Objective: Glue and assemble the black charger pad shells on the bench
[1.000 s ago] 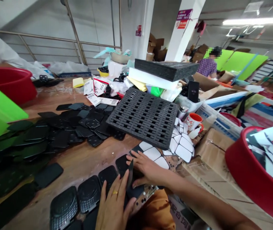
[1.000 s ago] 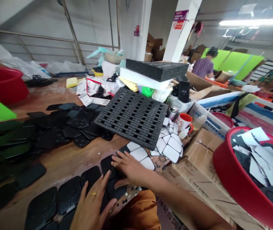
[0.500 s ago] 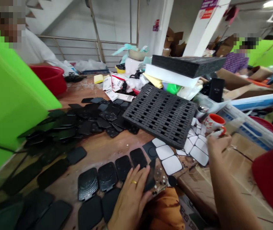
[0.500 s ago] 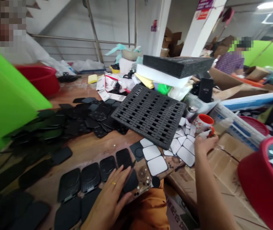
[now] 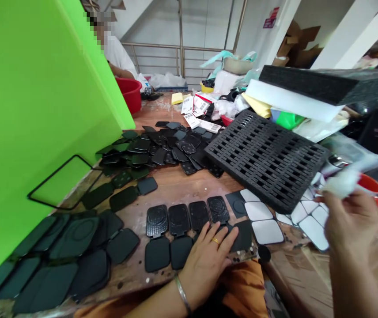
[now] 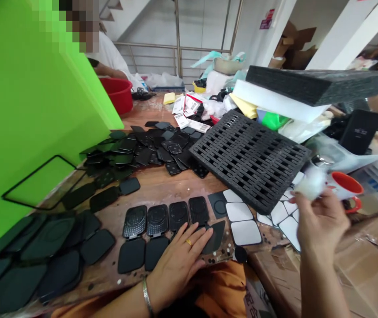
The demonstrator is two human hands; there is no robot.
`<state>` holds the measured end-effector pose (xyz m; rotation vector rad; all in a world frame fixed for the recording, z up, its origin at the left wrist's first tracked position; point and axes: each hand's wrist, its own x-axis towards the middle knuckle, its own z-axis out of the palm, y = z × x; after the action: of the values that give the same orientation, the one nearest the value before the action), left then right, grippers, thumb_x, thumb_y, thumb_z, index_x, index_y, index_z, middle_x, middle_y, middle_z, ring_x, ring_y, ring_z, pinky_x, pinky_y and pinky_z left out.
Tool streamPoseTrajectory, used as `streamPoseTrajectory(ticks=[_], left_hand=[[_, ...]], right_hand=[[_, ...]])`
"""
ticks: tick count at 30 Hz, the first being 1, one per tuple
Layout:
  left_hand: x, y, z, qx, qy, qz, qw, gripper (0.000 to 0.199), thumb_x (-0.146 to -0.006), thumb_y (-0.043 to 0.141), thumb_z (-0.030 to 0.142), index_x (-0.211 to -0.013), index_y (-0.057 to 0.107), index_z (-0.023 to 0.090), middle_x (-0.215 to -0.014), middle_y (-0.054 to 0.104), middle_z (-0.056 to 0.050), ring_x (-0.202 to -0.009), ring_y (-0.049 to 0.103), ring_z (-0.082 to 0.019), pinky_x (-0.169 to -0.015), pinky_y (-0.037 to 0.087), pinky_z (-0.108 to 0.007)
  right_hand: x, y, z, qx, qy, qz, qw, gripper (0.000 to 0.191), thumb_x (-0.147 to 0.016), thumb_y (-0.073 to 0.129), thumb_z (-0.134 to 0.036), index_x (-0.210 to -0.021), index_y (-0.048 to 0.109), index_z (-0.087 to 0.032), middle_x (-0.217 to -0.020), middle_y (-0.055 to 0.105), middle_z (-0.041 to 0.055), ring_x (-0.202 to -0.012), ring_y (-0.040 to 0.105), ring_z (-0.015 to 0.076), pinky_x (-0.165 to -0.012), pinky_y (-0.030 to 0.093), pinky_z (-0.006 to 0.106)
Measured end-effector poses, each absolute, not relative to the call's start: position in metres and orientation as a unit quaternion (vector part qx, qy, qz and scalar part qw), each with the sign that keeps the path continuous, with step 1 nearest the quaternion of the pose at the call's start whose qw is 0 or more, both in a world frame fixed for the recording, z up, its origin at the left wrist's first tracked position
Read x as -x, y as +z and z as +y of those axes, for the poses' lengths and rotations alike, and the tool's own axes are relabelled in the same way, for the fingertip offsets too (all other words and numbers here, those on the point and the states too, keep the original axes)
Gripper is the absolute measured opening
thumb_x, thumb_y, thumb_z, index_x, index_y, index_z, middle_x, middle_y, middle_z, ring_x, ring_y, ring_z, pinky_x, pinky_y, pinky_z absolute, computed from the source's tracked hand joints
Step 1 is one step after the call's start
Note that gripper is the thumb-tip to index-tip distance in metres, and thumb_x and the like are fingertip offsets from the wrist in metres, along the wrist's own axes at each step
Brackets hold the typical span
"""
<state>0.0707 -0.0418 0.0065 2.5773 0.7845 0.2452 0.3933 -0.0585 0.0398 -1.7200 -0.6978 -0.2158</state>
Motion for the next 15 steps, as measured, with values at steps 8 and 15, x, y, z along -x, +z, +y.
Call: streamPoseTrajectory(ticks=[8,15], left_hand=[[-0.072,0.003,-0.043,-0.926,0.098,0.296,0.211,0.062,-0.094,0.042,0.015,-0.150,0.016,0.026,-0.143,0.048,-0.005,-0.136,0.037,-0.023,-0.115,0.027,-0.046],[-0.072,-0.005,-0.045,-0.927,0.120,0.295,0.199,0.062,-0.095,0.039,0.015,-0.150,0.013,0.026,-0.142,0.048,-0.003,-0.135,0.036,-0.022,-0.116,0.025,-0.045]], right_hand=[[-0.308,0.028,-0.025,0.640,0.368,-0.460,0.493,0.029,-0.080,0.065,-0.044,-0.095,0.064,-0.019,-0.060,0.052,-0.0034,-0.056,0.045,0.0106,-0.054,0.036,0.024],[-0.300,0.008,0.006,0.685,0.244,-0.556,0.404,0.035,-0.086,0.053,-0.050,-0.079,0.061,-0.017,-0.064,0.054,-0.0005,-0.060,0.047,0.0133,-0.057,0.036,0.026]])
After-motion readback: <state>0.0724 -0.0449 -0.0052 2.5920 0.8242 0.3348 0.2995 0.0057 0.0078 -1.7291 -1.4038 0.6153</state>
